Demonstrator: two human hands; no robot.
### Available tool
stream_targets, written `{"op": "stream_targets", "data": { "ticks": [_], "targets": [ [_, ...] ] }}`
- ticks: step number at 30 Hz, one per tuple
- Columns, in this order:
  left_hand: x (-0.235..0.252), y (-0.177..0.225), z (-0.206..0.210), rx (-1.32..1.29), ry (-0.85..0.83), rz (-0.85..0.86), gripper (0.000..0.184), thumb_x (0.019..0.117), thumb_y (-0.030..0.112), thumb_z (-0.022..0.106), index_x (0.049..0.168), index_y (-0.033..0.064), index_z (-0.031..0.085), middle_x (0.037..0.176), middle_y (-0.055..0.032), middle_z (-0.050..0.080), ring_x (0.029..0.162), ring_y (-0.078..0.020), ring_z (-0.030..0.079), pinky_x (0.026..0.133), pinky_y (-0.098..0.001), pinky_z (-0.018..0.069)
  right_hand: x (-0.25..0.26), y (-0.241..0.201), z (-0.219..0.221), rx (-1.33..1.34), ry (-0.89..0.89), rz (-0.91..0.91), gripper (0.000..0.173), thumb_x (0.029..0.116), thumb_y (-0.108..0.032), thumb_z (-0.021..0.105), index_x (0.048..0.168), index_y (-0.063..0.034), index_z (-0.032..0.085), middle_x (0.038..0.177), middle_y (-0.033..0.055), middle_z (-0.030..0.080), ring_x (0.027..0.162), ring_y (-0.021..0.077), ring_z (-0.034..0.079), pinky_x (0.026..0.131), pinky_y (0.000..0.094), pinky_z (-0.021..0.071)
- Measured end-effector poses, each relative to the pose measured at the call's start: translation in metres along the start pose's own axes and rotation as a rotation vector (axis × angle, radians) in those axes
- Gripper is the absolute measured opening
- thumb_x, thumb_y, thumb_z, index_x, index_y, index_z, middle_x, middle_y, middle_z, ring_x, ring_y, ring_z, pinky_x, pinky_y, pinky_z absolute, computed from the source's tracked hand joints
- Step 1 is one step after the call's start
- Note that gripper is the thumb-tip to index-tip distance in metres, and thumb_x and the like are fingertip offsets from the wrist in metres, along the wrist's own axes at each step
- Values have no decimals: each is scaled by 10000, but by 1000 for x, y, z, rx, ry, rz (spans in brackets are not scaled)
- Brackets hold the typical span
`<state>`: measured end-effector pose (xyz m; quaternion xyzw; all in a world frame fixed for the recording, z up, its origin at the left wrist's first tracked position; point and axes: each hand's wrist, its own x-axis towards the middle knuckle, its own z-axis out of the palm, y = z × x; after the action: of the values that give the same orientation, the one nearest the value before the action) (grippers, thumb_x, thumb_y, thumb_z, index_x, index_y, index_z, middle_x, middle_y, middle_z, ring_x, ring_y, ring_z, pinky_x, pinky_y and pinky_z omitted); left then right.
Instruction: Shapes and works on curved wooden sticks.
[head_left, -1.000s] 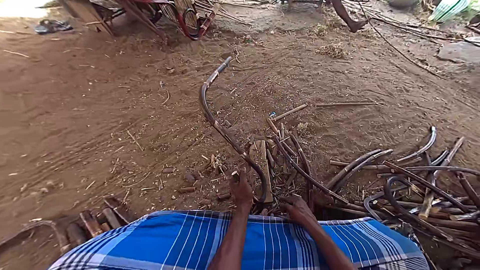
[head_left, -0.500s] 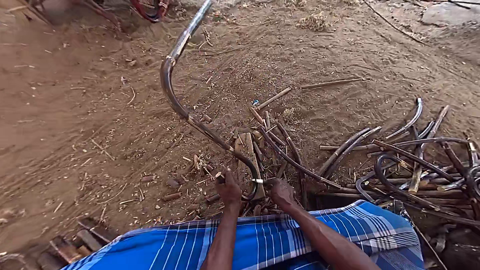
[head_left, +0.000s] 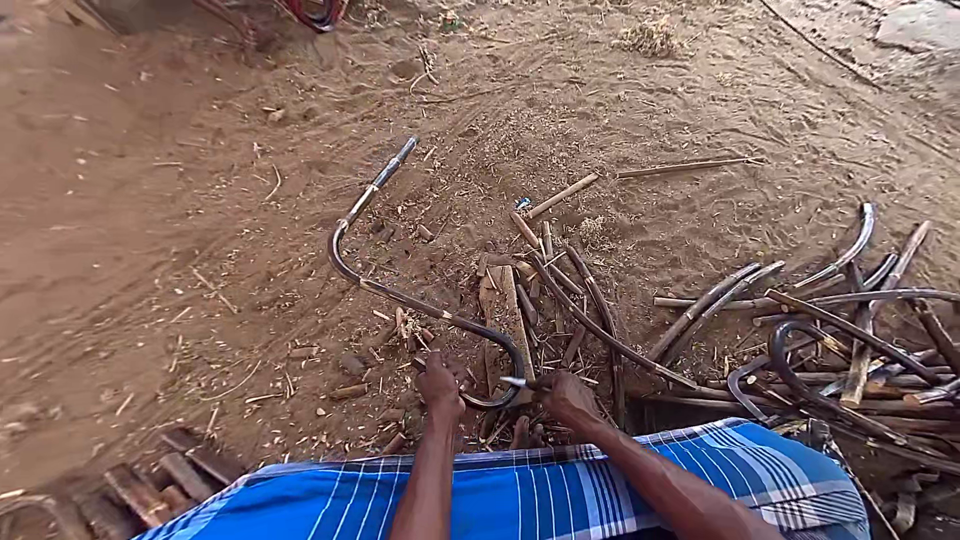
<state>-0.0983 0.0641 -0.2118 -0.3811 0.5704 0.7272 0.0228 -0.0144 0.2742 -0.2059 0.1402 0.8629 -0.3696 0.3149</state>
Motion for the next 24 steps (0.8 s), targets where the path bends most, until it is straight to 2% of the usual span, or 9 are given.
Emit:
{"op": "stream_targets", "data": {
  "ticks": [2,5,7,9,12,14,18,20,24],
  "targets": [
    [3,9,6,33,-58,5,400,1083,351,465,728,174,411,498,44,326,373,-91,304,377,-254,309,25,-5,-18,-112,110,-31,292,923,-370,652,1197,-395,747,1135,6,743,1048,254,695,819,588,543],
    [9,13,8,67,-93,-13,374,1077,340,476,748,175,406,494,43,314,363,-93,297,360,-251,305,41,-9,-29,-392,351,-287,285,987,-256,577,1205,-337,742,1133,25,744,1095,262,676,917,538,514],
    [13,10,8,75,-121,-17,392,1086,329,461,733,166,407,488,42,310,361,-92,284,356,-253,294,42,-7,-33,-418,504,-390,310,1036,-240,527,1260,-324,725,1145,33,734,1080,267,678,891,499,538],
    [11,6,2,86,-125,-45,399,1088,315,454,721,164,414,486,40,312,358,-87,277,355,-244,281,29,-5,-34,-331,412,-360,314,1048,-287,523,1286,-342,721,1171,16,735,1070,255,691,867,510,560],
    [12,8,3,147,-119,-72,391,1089,349,469,751,158,424,497,36,315,365,-91,284,360,-247,290,10,9,-30,-304,35,-300,310,1014,-341,563,1284,-380,711,1154,17,741,1056,262,695,864,572,544],
    [17,7,3,169,-139,-87,377,1089,342,458,765,152,424,506,37,309,373,-92,285,370,-251,296,16,12,-29,-361,5,-284,303,1013,-348,551,1263,-365,720,1136,25,748,1050,270,698,859,575,535],
    [20,11,2,175,-131,-112,327,1078,319,469,796,159,431,505,42,307,372,-88,292,367,-241,301,60,-4,-30,-511,414,-460,310,1009,-249,534,1209,-373,737,1084,6,744,1055,244,684,912,514,523],
    [21,10,1,171,-146,-111,326,1081,319,462,802,154,435,502,38,304,368,-91,285,361,-243,294,59,-10,-32,-479,619,-497,307,1014,-222,561,1248,-334,725,1051,43,731,974,268,697,788,485,567],
    [31,0,-10,169,-128,-135,391,1100,365,428,773,150,426,516,39,295,388,-98,281,384,-257,303,19,-5,-46,-206,205,-311,307,1030,-324,573,1303,-368,704,1156,5,740,1029,246,705,855,573,564]
  ]
}}
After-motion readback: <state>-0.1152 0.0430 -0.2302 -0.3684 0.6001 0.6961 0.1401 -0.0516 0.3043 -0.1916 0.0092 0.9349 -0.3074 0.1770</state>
